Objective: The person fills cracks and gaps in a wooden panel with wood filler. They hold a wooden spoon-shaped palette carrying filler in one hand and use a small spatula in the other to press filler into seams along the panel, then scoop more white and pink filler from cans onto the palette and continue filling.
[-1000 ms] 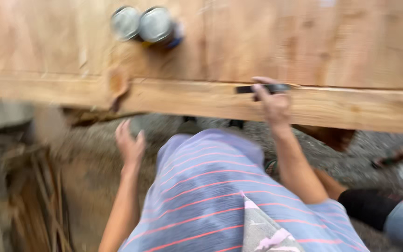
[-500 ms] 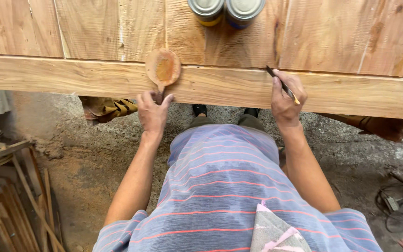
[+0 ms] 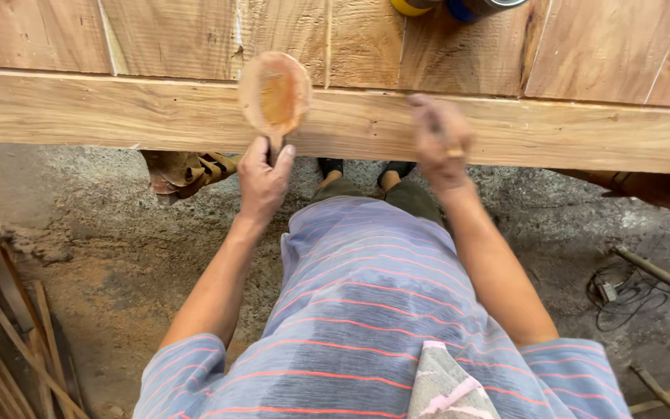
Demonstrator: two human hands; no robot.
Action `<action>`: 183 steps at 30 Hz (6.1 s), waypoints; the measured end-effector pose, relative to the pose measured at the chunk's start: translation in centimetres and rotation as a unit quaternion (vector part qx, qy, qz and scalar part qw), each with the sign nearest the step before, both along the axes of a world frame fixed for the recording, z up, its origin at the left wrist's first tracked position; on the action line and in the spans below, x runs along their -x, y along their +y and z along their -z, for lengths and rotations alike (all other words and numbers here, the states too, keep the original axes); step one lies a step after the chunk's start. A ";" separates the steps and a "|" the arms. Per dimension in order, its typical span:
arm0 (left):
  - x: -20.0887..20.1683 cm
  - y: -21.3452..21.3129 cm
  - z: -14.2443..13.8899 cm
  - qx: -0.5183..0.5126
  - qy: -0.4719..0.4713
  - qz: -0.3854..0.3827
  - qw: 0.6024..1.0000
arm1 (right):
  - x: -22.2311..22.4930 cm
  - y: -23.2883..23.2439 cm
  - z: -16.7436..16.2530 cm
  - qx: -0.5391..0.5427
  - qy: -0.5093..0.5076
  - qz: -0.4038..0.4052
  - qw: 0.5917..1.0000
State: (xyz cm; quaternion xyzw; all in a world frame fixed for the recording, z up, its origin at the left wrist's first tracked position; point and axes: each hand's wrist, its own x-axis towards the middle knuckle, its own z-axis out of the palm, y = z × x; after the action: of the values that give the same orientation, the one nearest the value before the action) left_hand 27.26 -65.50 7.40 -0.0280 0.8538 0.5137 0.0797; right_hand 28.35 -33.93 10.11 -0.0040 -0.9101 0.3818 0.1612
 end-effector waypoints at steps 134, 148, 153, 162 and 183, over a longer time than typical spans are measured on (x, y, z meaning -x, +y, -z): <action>-6.7 -10.6 -1.8 -0.025 0.023 -0.198 0.980 | 7.3 -1.6 -1.7 -0.025 -0.138 -0.229 0.963; -10.2 -13.1 -1.5 -0.030 0.027 -0.295 0.955 | 17.3 -22.9 2.4 -0.002 -0.172 -0.366 0.914; -10.5 -12.8 -1.3 -0.037 0.004 -0.309 0.950 | 12.6 -14.2 3.4 -0.013 -0.172 -0.263 0.949; -7.4 -13.5 -0.6 -0.032 0.033 -0.254 0.966 | 0.3 6.1 -2.5 0.092 -0.195 0.067 0.974; -3.5 -6.8 -1.1 -0.018 0.029 -0.081 0.996 | -5.0 12.4 1.9 0.053 -0.060 0.180 0.980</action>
State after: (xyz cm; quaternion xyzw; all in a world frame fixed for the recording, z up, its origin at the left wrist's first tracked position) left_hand 30.77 -72.31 8.47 -0.0810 0.8413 0.5343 0.0135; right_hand 33.38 -21.57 8.19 -0.1990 -0.8810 0.3933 0.1721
